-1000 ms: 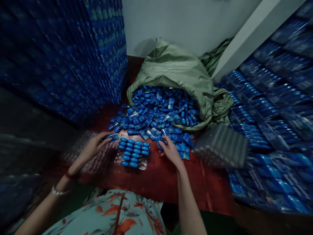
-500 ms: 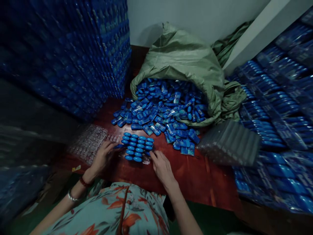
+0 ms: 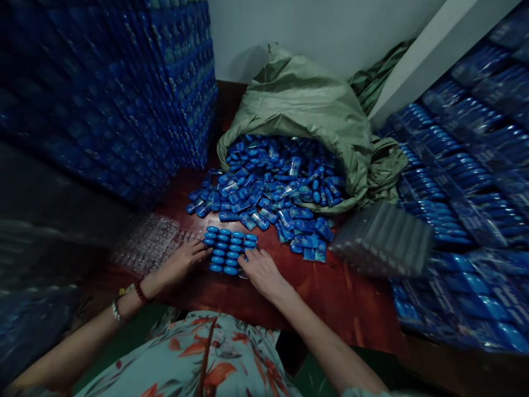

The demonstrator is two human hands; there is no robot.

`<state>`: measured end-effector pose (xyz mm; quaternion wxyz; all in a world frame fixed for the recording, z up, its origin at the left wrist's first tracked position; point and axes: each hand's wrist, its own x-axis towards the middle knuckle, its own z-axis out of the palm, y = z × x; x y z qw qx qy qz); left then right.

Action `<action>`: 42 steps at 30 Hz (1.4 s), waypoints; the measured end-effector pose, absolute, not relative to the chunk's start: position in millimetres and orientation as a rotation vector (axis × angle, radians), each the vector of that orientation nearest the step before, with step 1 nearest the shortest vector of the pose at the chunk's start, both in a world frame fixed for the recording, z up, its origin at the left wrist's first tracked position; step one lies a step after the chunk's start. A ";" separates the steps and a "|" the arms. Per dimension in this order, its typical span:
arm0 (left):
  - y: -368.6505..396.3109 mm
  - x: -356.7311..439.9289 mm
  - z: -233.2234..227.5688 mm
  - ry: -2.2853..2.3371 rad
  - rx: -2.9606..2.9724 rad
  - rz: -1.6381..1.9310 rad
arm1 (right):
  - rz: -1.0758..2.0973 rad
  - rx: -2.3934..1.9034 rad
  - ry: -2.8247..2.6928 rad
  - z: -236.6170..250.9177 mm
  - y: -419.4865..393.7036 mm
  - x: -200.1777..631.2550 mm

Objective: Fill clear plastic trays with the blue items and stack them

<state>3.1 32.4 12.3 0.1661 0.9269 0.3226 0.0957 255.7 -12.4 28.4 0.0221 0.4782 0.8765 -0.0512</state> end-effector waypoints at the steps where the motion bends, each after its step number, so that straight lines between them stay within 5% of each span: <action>1: 30.5 0.6 11.2 0.946 2.647 0.273 | -0.143 1.497 2.718 27.5 -13.8 256.7; 10: 85.0 13.7 8.5 1.260 2.370 0.638 | -0.047 2.329 2.471 18.4 39.7 289.0; 15: 148.9 57.9 3.4 1.458 2.355 0.212 | -0.126 2.272 2.123 9.5 91.9 286.4; 21: 154.1 77.8 -9.0 1.465 2.328 0.238 | -0.244 2.277 2.185 -2.1 77.3 281.4; 26: 139.9 43.3 3.2 1.425 2.241 0.414 | -0.649 2.730 2.334 -17.1 41.1 292.3; 29: 109.3 3.3 19.6 1.458 2.085 0.767 | -1.195 3.125 2.178 -13.3 11.7 308.1; 33: 42.3 -46.9 31.6 1.656 1.792 0.874 | -1.871 2.975 1.988 9.6 -34.7 327.5; 42: -27.6 -17.1 -2.8 1.563 2.023 0.831 | -0.920 2.338 2.814 1.0 -61.8 285.4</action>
